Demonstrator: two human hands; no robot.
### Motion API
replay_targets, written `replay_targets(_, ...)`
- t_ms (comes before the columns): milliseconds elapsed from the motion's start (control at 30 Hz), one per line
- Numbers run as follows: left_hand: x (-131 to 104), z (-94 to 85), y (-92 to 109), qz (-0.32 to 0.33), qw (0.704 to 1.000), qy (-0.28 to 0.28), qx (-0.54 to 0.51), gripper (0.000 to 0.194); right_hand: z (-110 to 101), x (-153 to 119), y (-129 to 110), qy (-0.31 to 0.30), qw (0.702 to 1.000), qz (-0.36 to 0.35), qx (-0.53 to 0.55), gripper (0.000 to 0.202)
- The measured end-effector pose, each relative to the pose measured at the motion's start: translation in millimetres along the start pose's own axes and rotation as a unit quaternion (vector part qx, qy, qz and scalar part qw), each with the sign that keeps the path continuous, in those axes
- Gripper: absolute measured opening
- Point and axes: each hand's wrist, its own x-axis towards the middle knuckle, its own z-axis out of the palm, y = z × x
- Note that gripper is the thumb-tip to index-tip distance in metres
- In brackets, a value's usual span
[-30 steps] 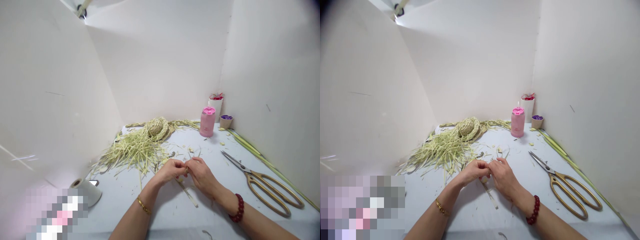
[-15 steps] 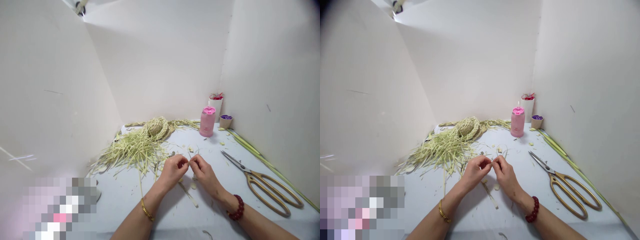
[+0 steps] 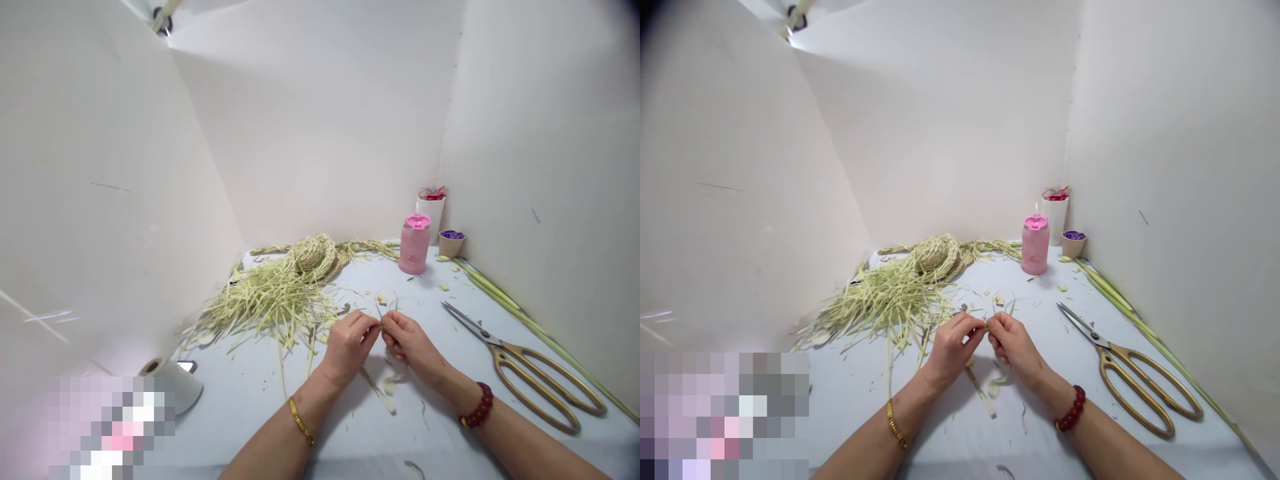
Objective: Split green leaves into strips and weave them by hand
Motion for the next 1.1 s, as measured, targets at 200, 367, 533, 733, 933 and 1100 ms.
replay_targets(200, -4.2, 4.1, -0.6, 0.085, 0.992, 0.09, -0.001, 0.018, -0.9, -4.0, -5.9, -0.071, 0.993, 0.035, 0.088, 0.042)
replay_targets(367, -2.7, 7.0, -1.1, 0.127, 0.982, 0.141, -0.001, 0.011, -1.1, -4.0, -5.5, -0.1, 0.985, 0.059, 0.124, 0.043)
replay_targets(533, -1.7, 8.1, -0.8, 0.081, 0.992, 0.097, 0.005, 0.013, -1.1, -2.5, -1.6, -0.081, 0.988, 0.057, 0.122, 0.043)
replay_targets(733, -1.5, 7.7, 5.1, -0.047, 0.996, 0.031, -0.068, 0.014, -0.9, 1.2, -0.4, 0.007, 1.0, -0.005, -0.027, 0.039)
replay_targets(933, 5.7, 5.4, 3.4, -0.189, 0.946, -0.035, -0.261, 0.017, -8.6, 4.9, -5.1, 0.026, 0.98, -0.08, -0.181, 0.031)
replay_targets(1100, 7.3, 2.9, 4.6, -0.295, 0.84, -0.102, -0.445, 0.029, -10.5, 4.3, -5.8, 0.029, 0.962, -0.124, -0.243, 0.027)
